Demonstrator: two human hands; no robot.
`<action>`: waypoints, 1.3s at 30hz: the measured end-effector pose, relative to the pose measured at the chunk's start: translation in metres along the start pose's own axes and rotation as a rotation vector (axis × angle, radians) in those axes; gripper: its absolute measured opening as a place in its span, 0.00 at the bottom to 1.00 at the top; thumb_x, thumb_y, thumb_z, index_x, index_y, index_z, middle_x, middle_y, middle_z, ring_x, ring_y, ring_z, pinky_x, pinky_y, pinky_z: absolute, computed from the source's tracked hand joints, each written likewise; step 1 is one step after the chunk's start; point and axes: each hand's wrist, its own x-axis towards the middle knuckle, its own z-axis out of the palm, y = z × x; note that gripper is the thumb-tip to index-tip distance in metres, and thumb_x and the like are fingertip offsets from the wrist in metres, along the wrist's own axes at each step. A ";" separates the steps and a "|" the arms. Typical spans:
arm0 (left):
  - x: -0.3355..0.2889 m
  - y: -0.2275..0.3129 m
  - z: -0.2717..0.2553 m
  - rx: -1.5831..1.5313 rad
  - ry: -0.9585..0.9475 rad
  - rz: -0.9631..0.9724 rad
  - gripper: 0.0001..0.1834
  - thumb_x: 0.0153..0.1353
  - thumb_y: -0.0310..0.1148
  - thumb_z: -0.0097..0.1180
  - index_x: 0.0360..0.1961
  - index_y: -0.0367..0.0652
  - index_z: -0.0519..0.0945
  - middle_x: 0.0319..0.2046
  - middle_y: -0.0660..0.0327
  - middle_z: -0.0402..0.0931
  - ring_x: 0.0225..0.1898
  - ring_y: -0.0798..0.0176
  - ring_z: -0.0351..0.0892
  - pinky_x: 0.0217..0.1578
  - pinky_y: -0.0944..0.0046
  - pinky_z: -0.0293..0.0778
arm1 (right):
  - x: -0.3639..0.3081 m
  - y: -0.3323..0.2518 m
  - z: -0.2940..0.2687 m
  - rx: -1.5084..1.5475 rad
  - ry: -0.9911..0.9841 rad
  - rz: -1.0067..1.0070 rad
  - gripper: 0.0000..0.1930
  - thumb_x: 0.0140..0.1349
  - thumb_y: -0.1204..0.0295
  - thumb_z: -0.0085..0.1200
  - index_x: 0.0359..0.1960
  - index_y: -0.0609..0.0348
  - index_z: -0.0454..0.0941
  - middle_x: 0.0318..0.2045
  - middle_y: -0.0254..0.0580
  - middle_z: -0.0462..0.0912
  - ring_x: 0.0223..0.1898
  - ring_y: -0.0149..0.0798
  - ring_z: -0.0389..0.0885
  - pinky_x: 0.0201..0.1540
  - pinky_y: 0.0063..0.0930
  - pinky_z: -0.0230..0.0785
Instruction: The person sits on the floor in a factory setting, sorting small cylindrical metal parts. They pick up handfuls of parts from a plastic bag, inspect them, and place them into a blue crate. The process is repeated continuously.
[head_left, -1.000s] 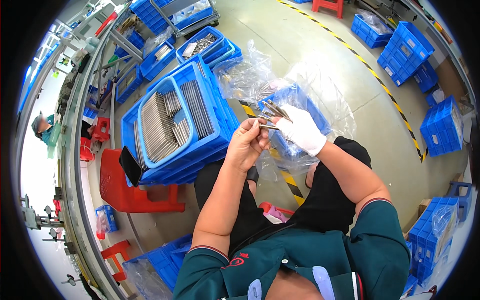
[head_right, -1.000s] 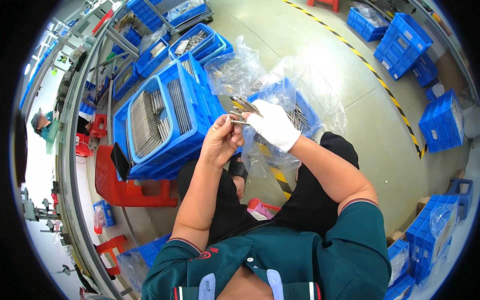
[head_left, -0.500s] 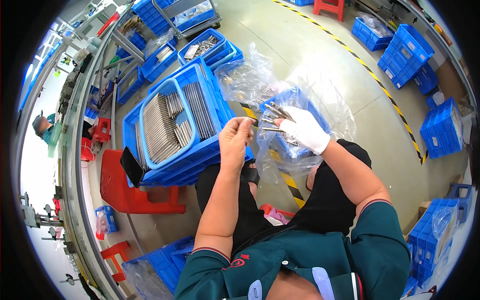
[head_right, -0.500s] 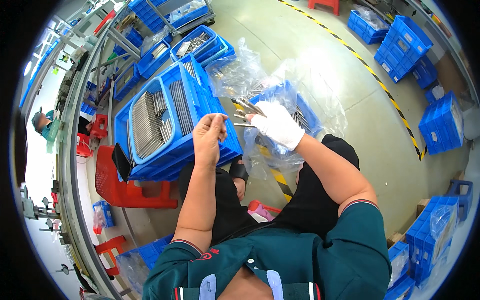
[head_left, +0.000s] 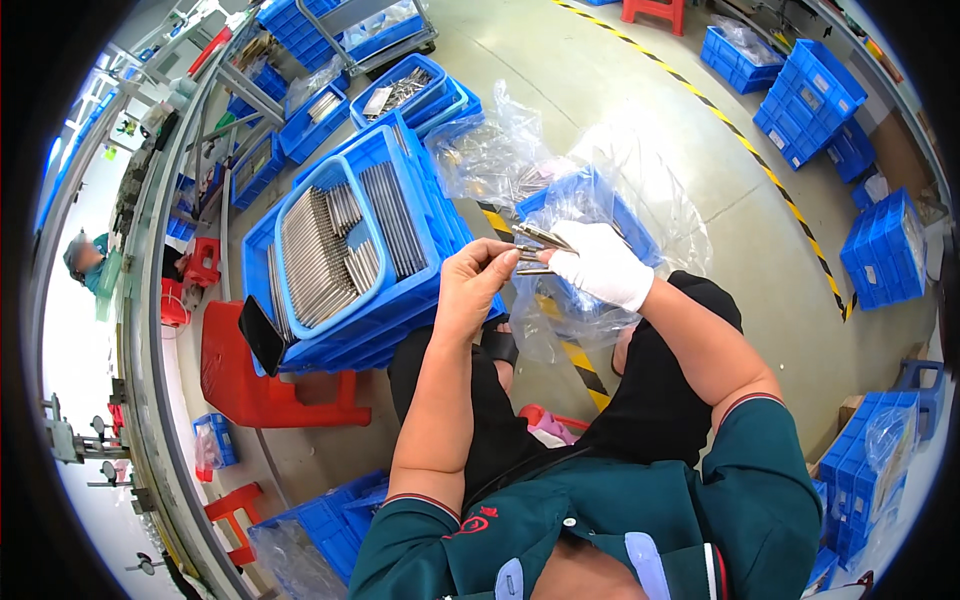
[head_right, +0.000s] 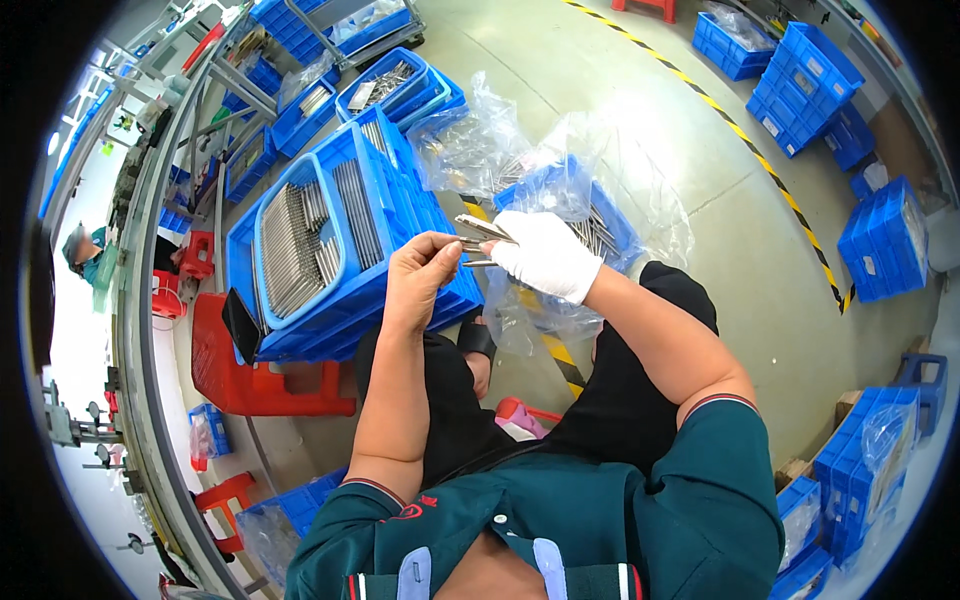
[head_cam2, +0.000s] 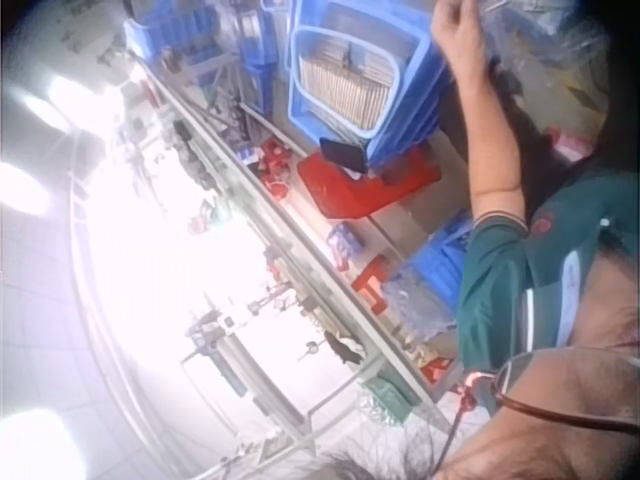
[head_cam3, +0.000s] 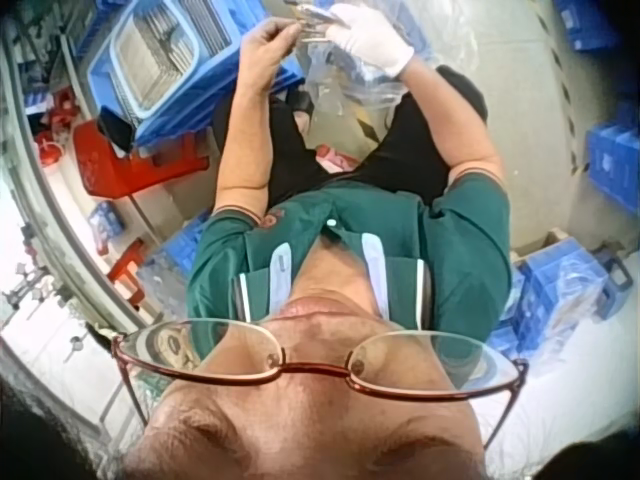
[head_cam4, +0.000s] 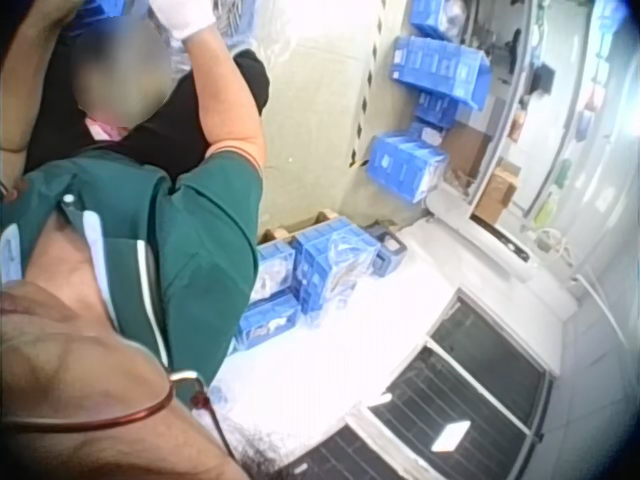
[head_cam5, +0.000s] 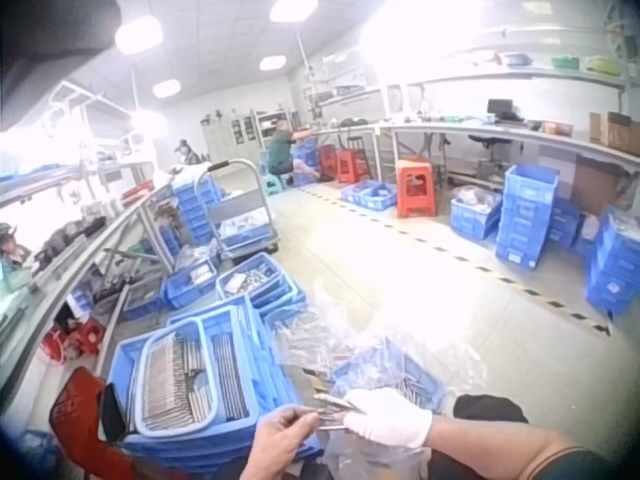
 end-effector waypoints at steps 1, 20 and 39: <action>0.000 -0.001 -0.001 -0.050 -0.027 -0.026 0.10 0.59 0.34 0.60 0.32 0.36 0.78 0.20 0.67 0.72 0.20 0.76 0.66 0.21 0.75 0.59 | 0.000 -0.001 -0.001 0.024 -0.016 0.001 0.14 0.59 0.62 0.52 0.29 0.63 0.72 0.22 0.51 0.74 0.25 0.48 0.72 0.31 0.36 0.64; -0.002 0.002 -0.009 0.011 0.138 0.040 0.10 0.62 0.33 0.57 0.34 0.35 0.80 0.24 0.71 0.72 0.27 0.78 0.64 0.28 0.76 0.61 | 0.004 0.000 -0.003 0.106 -0.081 0.098 0.16 0.59 0.60 0.52 0.29 0.63 0.74 0.23 0.50 0.75 0.27 0.45 0.73 0.33 0.35 0.64; -0.002 -0.006 -0.003 -0.027 0.039 -0.061 0.10 0.58 0.33 0.61 0.31 0.35 0.80 0.26 0.68 0.75 0.29 0.77 0.68 0.32 0.75 0.63 | -0.003 -0.008 0.013 -0.143 -0.029 0.019 0.14 0.60 0.60 0.49 0.29 0.60 0.72 0.24 0.52 0.76 0.28 0.54 0.76 0.32 0.40 0.66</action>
